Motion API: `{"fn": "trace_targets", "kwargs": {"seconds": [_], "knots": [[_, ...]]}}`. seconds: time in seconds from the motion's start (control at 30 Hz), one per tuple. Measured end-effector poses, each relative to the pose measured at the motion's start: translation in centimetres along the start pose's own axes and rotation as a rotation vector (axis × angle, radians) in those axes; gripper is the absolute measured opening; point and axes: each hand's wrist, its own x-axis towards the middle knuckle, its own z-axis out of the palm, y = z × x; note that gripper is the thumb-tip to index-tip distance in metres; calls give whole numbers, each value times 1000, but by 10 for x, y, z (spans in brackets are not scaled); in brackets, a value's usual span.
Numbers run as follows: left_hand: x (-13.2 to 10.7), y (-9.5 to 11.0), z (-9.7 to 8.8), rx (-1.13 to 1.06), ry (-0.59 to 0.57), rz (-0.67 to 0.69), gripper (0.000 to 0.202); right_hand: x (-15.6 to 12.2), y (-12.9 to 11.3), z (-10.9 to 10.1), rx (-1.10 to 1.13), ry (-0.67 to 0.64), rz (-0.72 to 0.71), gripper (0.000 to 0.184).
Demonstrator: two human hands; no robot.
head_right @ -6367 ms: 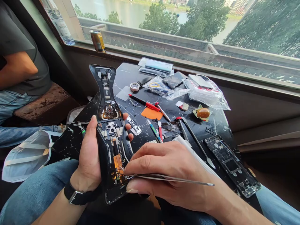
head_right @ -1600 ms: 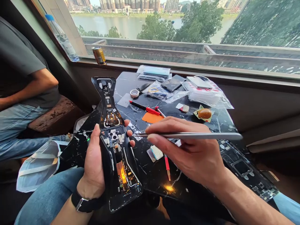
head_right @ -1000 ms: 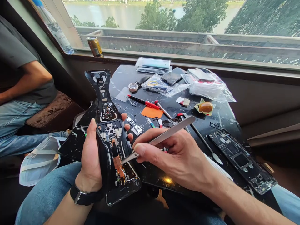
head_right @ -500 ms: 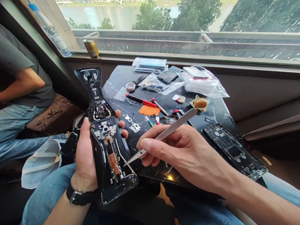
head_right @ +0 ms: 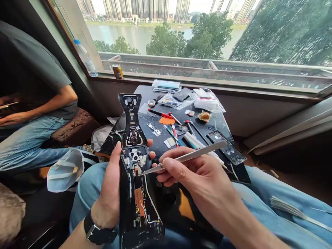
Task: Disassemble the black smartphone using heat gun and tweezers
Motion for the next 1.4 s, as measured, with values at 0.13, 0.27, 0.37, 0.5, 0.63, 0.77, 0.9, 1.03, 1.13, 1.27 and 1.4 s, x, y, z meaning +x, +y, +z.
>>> {"fn": "trace_targets", "kwargs": {"seconds": [0.13, 0.27, 0.37, 0.5, 0.63, 0.77, 0.9, 1.03, 1.13, 1.27, 1.4], "knots": [[-36, -17, -24, -65, 63, -105, 69, -41, 23, 20, -141, 52, -129, 13], [-66, -29, -55, -68, 133, -175, 68, -73, 54, 32, -111, 32, -121, 14], [-82, -35, -76, -54, 190, -216, 70, -89, 71, 40, -150, 43, -146, 14], [-94, -42, -89, -41, 225, -256, 75, -101, 86, 48, -191, 30, -181, 14], [-99, -50, -89, -96, 262, -299, 78, -108, 90, 47, -248, -106, -161, 15], [-104, -59, -95, -63, 277, -321, 74, -112, 87, 42, -361, -81, -178, 14], [-108, -66, -102, -124, 262, -344, 71, -115, 84, 38, -428, -81, -245, 16], [-108, -72, -99, -290, 214, -382, 70, -121, 85, 33, -551, -176, -508, 13], [-107, -73, -94, -370, 204, -414, 72, -127, 84, 28, -722, -233, -622, 16], [-106, -74, -91, -314, 313, -417, 70, -132, 81, 24, -856, -269, -613, 18], [-106, -77, -92, -284, 372, -411, 70, -138, 81, 21, -890, -250, -585, 23]]}}
